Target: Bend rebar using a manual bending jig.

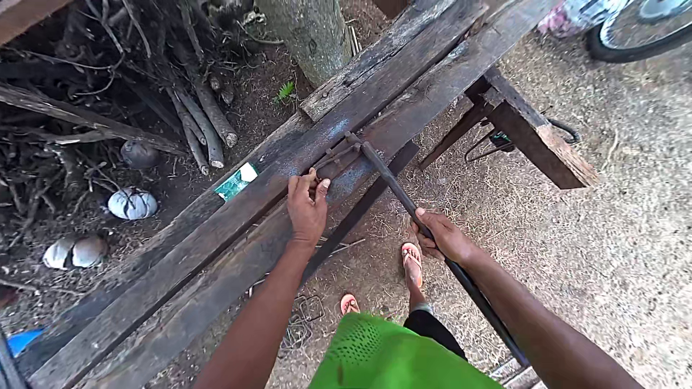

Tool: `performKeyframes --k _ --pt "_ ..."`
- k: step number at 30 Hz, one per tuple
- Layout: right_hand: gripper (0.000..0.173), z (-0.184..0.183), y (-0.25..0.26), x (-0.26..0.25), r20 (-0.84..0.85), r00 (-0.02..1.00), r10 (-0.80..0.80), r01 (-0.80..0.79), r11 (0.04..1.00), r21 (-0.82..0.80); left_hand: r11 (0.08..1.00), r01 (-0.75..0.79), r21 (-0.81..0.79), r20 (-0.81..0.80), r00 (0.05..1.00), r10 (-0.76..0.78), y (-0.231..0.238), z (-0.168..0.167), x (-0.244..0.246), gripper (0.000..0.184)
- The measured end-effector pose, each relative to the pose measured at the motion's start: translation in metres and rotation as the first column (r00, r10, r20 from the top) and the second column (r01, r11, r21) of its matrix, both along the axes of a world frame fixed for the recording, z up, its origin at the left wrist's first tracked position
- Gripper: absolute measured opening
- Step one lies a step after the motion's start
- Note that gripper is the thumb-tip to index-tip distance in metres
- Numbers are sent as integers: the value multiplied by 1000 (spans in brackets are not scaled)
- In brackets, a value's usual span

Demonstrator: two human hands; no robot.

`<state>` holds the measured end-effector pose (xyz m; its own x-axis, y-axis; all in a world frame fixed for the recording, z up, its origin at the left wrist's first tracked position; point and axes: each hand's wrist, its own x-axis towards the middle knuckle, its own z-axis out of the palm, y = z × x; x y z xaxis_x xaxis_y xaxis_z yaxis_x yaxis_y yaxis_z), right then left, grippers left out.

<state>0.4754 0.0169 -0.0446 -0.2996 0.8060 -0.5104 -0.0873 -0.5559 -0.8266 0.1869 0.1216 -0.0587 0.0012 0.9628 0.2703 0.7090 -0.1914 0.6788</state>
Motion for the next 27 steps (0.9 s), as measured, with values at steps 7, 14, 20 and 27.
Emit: performKeyframes --k 7,14,20,27 --pt "50 -9 -17 -53 16 988 -151 152 988 -9 999 10 50 -29 1000 -8 1 -4 1 32" --pt "48 -9 -18 -57 65 986 -153 152 988 19 998 -9 58 -53 999 12 1 -1 4 32" --pt "49 -33 -35 -26 317 948 -6 -23 996 86 997 -49 60 -67 996 53 0 0 6 31" --pt "60 -30 -64 21 696 715 68 -211 970 121 992 -96 81 -97 990 104 -6 -2 12 28"
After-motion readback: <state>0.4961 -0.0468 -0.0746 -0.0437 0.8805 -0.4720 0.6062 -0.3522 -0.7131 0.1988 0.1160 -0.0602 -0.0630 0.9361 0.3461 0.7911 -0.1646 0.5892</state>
